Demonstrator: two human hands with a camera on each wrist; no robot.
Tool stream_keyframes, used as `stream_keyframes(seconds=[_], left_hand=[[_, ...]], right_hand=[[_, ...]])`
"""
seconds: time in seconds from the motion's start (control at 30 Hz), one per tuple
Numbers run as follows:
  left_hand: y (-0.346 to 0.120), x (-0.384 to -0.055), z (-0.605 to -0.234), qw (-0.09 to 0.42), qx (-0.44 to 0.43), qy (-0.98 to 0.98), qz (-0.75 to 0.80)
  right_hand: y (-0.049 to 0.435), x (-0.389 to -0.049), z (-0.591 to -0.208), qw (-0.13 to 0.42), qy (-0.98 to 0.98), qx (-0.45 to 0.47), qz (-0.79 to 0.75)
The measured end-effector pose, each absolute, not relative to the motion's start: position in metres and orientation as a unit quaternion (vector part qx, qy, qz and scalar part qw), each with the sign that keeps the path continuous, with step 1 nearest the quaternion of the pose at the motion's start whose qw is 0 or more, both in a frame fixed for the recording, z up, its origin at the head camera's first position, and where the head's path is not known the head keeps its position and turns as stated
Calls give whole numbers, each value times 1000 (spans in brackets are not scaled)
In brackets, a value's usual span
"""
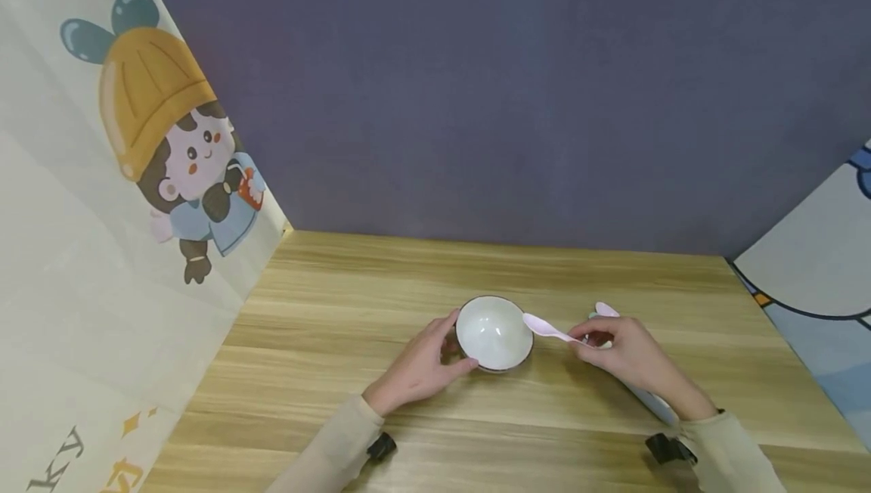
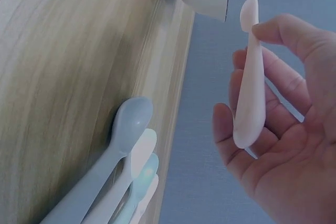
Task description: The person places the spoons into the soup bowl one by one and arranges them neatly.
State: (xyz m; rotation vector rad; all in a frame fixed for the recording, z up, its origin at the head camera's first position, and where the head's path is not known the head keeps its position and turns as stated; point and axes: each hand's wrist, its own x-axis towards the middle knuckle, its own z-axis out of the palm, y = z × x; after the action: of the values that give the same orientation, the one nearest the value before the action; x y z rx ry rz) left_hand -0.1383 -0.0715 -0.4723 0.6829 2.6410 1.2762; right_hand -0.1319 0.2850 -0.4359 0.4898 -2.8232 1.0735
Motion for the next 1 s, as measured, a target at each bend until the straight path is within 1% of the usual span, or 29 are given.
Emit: stream_keyframes(seconds=[0.3, 0.67, 0.77, 1.0], left_hand=[[-73, -140, -473, 62, 228, 873, 426], [-73, -141, -473, 61, 227, 875, 423], [-73, -141, -473, 56, 230, 875, 423], [-72, -140, -474, 67, 225, 875, 423]], right_hand=[[280, -136, -435, 25, -919, 166, 357], [274, -139, -439, 49, -911, 197, 360], [273, -139, -440, 41, -909, 198, 365], [272, -139, -443, 30, -907, 193, 374]])
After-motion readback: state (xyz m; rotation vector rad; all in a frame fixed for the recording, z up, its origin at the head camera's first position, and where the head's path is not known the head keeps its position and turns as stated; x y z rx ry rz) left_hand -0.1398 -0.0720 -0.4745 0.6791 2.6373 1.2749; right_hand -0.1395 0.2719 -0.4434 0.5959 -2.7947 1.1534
